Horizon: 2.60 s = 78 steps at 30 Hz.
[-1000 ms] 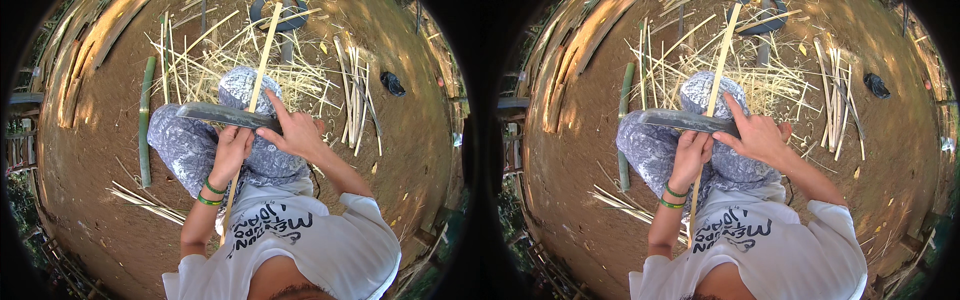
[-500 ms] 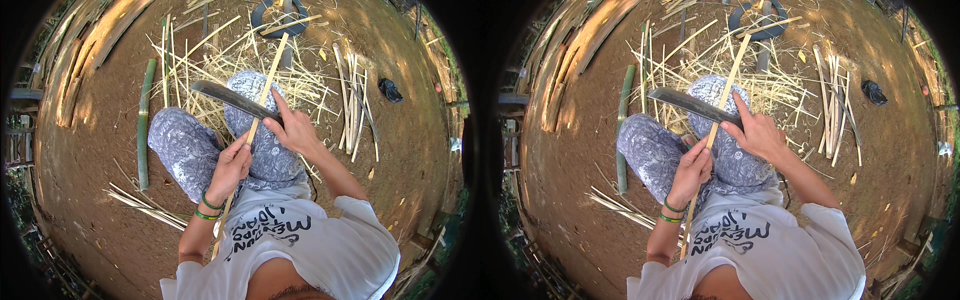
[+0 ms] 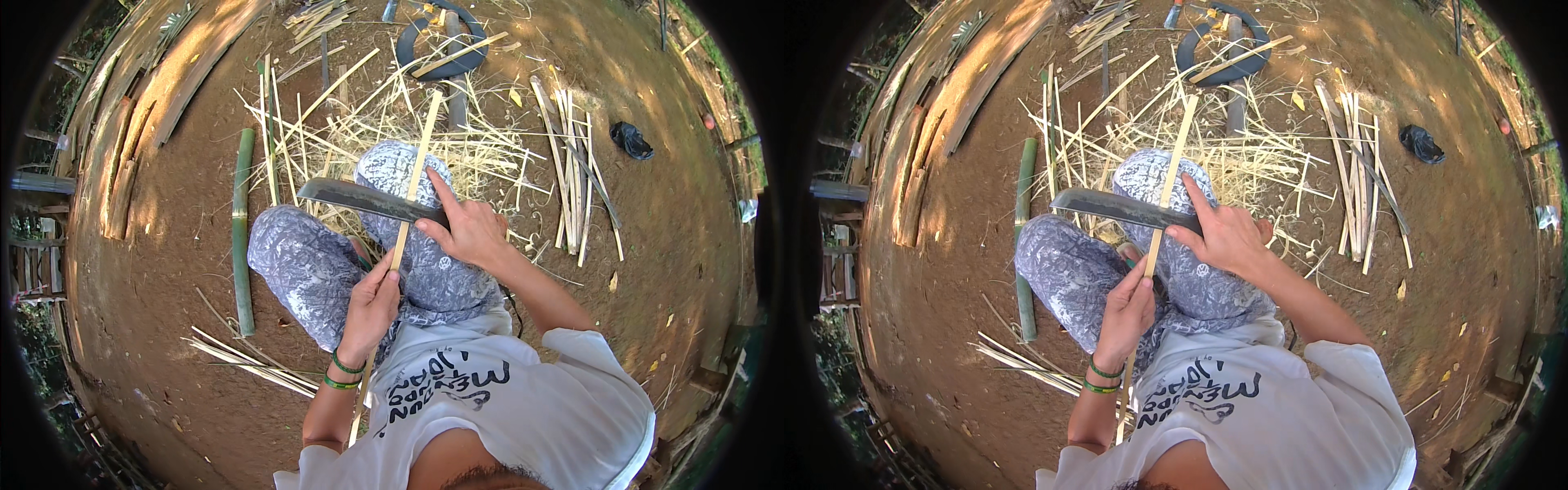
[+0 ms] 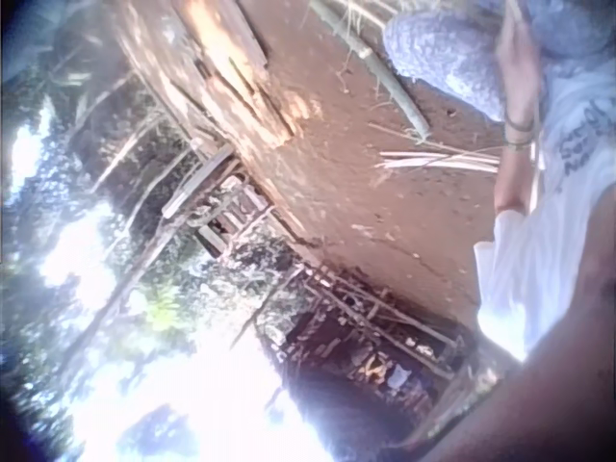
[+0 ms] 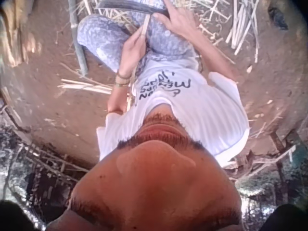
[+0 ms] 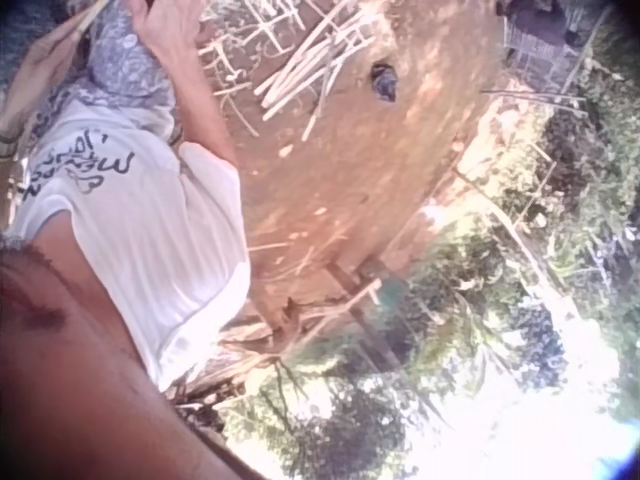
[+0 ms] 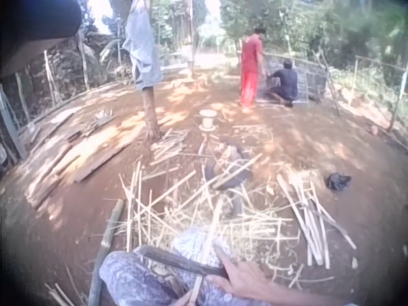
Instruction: The person sits on the ground and uses a machete to split long bamboo stalks into thin strips. They repeatedly shave and split the bamboo, accumulating a pile of finished strips and debris on the ground.
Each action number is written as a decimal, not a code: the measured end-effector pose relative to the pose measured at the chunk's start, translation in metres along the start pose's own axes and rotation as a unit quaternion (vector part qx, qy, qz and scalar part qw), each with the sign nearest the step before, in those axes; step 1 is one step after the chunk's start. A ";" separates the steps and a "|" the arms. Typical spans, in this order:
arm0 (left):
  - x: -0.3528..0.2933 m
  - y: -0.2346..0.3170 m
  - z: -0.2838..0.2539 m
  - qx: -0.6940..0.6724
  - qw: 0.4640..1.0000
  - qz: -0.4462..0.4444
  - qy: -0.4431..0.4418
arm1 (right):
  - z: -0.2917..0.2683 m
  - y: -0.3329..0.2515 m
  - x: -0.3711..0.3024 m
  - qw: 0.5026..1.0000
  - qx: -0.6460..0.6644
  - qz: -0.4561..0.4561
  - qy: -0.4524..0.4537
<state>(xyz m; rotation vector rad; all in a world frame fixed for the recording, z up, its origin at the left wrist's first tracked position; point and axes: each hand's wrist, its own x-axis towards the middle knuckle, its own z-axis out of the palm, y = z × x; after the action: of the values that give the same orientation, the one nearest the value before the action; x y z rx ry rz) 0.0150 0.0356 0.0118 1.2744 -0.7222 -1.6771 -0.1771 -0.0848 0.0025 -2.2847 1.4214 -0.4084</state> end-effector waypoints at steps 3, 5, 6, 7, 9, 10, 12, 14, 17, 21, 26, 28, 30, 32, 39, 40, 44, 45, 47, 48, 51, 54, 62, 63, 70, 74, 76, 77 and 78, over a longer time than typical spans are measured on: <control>-0.010 -0.005 -0.006 0.025 1.000 0.000 0.012 | -0.002 -0.002 -0.001 1.000 -0.001 0.004 -0.005; -0.016 -0.010 -0.010 0.049 0.999 0.003 0.020 | -0.001 -0.003 -0.001 1.000 0.009 0.005 -0.008; -0.021 -0.010 -0.011 0.052 0.998 -0.004 0.022 | -0.001 -0.002 -0.001 1.000 0.007 -0.001 0.004; -0.028 -0.010 -0.012 0.055 0.998 -0.011 0.025 | -0.001 -0.001 0.000 1.000 0.006 -0.007 0.015; -0.046 -0.017 -0.017 0.058 0.998 -0.022 0.031 | 0.002 0.003 0.000 0.999 0.016 -0.010 0.029; -0.055 -0.023 -0.020 0.057 0.998 -0.026 0.031 | 0.002 0.008 0.001 0.999 0.025 -0.006 0.033; -0.066 -0.033 -0.021 0.060 0.997 -0.014 0.036 | 0.001 0.008 -0.002 0.999 0.030 -0.008 0.042; -0.070 -0.034 -0.022 0.051 0.998 -0.023 0.037 | 0.000 0.005 -0.005 0.999 0.027 -0.010 0.038; -0.075 -0.031 -0.022 0.069 0.997 -0.017 0.043 | -0.003 0.004 -0.003 0.999 0.034 -0.003 0.027; -0.106 -0.051 -0.043 0.104 0.994 -0.008 0.043 | 0.001 0.011 0.000 0.997 0.065 0.031 0.031; -0.129 -0.052 -0.056 0.133 0.989 -0.018 0.060 | -0.002 0.015 -0.005 0.992 0.115 0.040 0.038; -0.108 -0.044 -0.047 0.111 0.993 -0.007 0.046 | 0.008 0.022 -0.004 0.989 0.119 -0.013 0.087; -0.079 -0.036 -0.036 0.119 0.992 0.013 0.031 | 0.007 0.018 -0.011 0.988 0.137 -0.032 0.057; -0.048 -0.022 -0.023 0.096 0.995 0.011 0.016 | -0.006 0.002 -0.012 0.993 0.111 -0.012 0.024; -0.025 -0.014 -0.006 0.054 0.998 0.015 -0.024 | -0.009 0.006 -0.008 0.998 -0.013 -0.033 0.044; -0.028 -0.015 -0.008 0.056 0.998 0.009 -0.024 | -0.009 0.005 -0.010 0.999 -0.015 -0.026 0.039; -0.039 -0.016 -0.015 0.078 0.997 0.005 -0.019 | -0.009 -0.002 -0.014 0.999 -0.028 -0.014 0.029; -0.045 -0.018 -0.017 0.086 0.996 0.006 -0.014 | -0.007 -0.003 -0.015 0.999 -0.031 -0.014 0.026; -0.056 -0.019 -0.019 0.096 0.995 -0.011 -0.001 | -0.003 0.000 -0.015 0.999 -0.013 -0.017 0.037; -0.060 -0.020 -0.020 0.103 0.995 -0.019 0.003 | -0.002 0.002 -0.015 0.999 -0.004 -0.017 0.044; -0.068 -0.024 -0.027 0.060 0.998 -0.035 -0.007 | -0.002 0.002 -0.015 1.000 -0.007 0.011 0.025; -0.082 -0.032 -0.032 0.082 0.996 -0.017 -0.006 | -0.001 0.000 -0.018 1.000 -0.022 0.000 0.018; -0.109 -0.050 -0.043 0.057 0.998 -0.029 0.012 | 0.007 0.006 -0.020 0.999 -0.020 -0.011 0.033; -0.112 -0.052 -0.045 0.057 0.998 -0.030 0.016 | 0.008 0.007 -0.020 0.999 -0.013 -0.003 0.036; -0.139 -0.061 -0.056 0.066 0.997 -0.042 0.022 | 0.005 0.006 -0.021 0.999 -0.006 -0.006 0.040; -0.152 -0.078 -0.062 0.025 0.998 -0.047 0.025 | 0.002 0.008 -0.023 0.999 -0.015 0.004 0.039; -0.174 -0.103 -0.075 0.044 0.995 -0.071 0.047 | 0.004 0.021 -0.013 0.995 0.057 0.043 0.063; -0.187 -0.115 -0.085 0.055 0.993 -0.087 0.054 | 0.005 0.029 -0.011 0.991 0.093 0.067 0.075; -0.201 -0.126 -0.090 -0.007 0.995 -0.075 0.063 | 0.008 0.040 -0.010 0.988 0.084 0.075 0.110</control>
<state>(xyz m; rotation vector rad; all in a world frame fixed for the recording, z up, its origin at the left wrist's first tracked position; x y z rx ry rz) 0.0796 0.2772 -0.0345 1.4396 -0.5504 -1.7000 -0.2089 -0.0903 -0.0246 -2.0329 1.5860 -0.7219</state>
